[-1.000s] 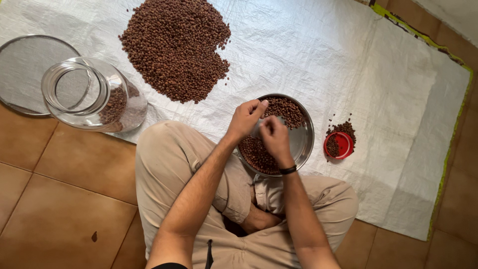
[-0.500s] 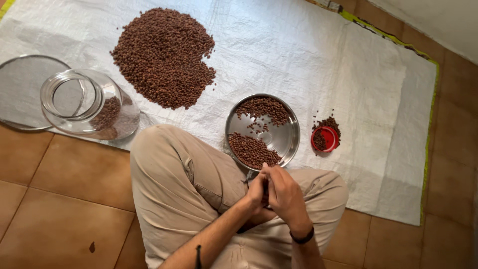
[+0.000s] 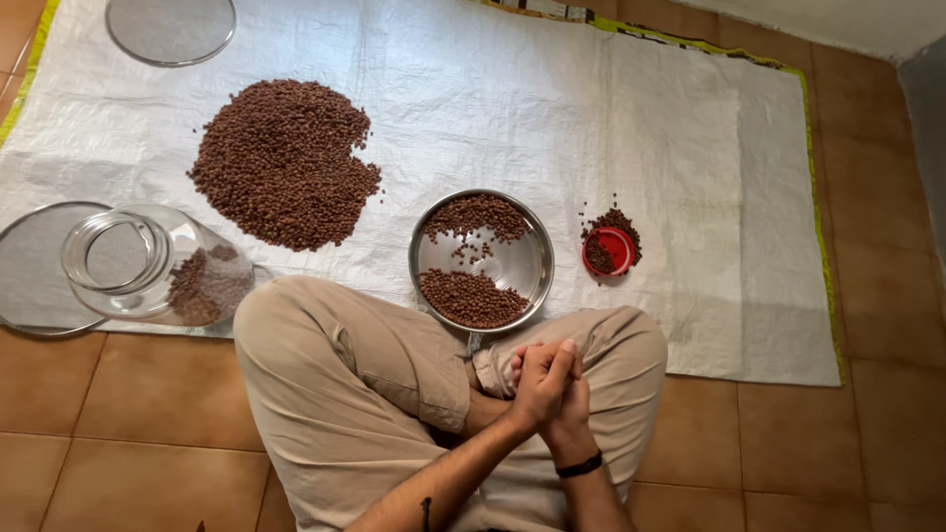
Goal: The person sits on the floor and sorts brown seeds from a metal bowl, picking out specific items and placing them into a small red container. The person continues this repetitive sorting process throughout the clip.
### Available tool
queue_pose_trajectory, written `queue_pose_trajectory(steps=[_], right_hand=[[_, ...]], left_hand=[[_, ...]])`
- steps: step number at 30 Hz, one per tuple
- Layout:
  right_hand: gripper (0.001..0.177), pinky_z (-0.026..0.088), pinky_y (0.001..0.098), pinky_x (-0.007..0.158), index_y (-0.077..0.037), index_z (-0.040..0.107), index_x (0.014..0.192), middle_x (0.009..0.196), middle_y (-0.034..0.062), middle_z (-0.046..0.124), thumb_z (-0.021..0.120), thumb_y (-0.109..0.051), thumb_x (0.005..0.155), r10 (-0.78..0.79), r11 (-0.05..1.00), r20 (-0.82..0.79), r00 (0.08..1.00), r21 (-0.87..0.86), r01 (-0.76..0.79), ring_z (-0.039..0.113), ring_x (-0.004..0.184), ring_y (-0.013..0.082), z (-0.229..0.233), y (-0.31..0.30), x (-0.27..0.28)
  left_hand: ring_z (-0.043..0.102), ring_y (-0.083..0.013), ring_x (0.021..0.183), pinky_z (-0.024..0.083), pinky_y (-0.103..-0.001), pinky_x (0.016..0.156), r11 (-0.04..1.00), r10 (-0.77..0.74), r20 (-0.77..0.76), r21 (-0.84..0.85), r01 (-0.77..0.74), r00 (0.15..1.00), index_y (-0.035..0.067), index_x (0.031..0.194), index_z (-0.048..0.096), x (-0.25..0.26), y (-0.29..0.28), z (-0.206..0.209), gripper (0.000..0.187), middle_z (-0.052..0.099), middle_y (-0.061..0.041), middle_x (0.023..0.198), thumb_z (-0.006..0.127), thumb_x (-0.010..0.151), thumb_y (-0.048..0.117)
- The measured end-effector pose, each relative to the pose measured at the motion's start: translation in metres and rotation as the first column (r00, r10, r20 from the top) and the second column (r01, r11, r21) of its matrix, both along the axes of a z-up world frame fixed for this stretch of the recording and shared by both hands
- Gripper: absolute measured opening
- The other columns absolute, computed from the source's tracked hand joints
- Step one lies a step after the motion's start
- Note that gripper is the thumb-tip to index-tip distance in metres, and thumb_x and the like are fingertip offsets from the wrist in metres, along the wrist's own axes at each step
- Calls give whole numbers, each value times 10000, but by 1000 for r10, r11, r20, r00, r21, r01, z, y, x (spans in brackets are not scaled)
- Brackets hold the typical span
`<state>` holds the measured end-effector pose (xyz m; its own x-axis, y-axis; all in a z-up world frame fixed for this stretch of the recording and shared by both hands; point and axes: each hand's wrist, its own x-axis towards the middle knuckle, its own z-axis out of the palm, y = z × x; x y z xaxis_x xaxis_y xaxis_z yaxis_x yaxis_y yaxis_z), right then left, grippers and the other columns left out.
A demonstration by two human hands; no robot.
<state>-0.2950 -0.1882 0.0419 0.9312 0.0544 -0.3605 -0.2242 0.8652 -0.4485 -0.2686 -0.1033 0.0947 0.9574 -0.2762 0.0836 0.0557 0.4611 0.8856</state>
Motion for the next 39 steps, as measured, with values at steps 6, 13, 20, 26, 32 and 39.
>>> queue_pose_trajectory(steps=[6, 13, 20, 26, 32, 39], right_hand=[[400, 577, 441, 806, -36, 505, 1074, 1080, 194, 614, 432, -427, 1035, -44, 998, -144, 989, 30, 48, 641, 903, 319, -59, -20, -14], [319, 572, 432, 831, -54, 524, 1018, 1035, 153, 609, 485, -370, 1037, -6, 980, -98, 995, 197, 26, 606, 935, 296, -75, -23, -15], [234, 550, 281, 797, -30, 558, 926, 940, 90, 583, 596, -218, 1060, -57, 916, -196, 979, 379, 129, 589, 896, 196, -26, -27, 8], [375, 326, 216, 413, -137, 573, 812, 683, 0, 510, 415, -323, 1097, -333, 941, -58, 941, 41, 335, 413, 510, 91, -4, -119, 124], [449, 285, 286, 441, -131, 500, 757, 655, 34, 486, 430, -368, 1132, -328, 889, 248, 911, -245, 387, 427, 528, 155, -39, -228, 225], [448, 471, 359, 668, -103, 500, 766, 724, 60, 546, 447, -356, 1132, -390, 833, 218, 895, -332, 444, 553, 711, 231, -81, -257, 256]], left_hand=[[553, -111, 611, 434, -268, 604, 984, 13, 138, 174, -37, 990, 11, 724, 588, -14, -3, 19, 424, 591, -39, 646, 482, 1087, 203], [644, -263, 759, 498, -347, 742, 953, -7, 474, 269, -137, 880, 23, 849, 634, -11, 4, 41, 210, 643, -119, 807, 540, 1021, 99], [588, -280, 740, 472, -386, 718, 950, -35, 636, 260, -171, 771, 29, 912, 639, -8, 12, 55, 68, 602, -126, 803, 620, 951, 80], [461, -187, 549, 374, -347, 536, 959, -65, 557, 263, -101, 828, 38, 854, 656, -3, 19, 25, 118, 581, -70, 676, 612, 962, 55], [520, -215, 539, 401, -354, 508, 908, -62, 463, 393, -142, 884, 26, 862, 664, 10, 58, 11, 84, 592, -93, 681, 630, 935, 48], [597, -258, 571, 463, -385, 524, 839, -102, 420, 523, -149, 902, 37, 855, 678, 18, 78, -17, 48, 632, -104, 685, 669, 896, 61]])
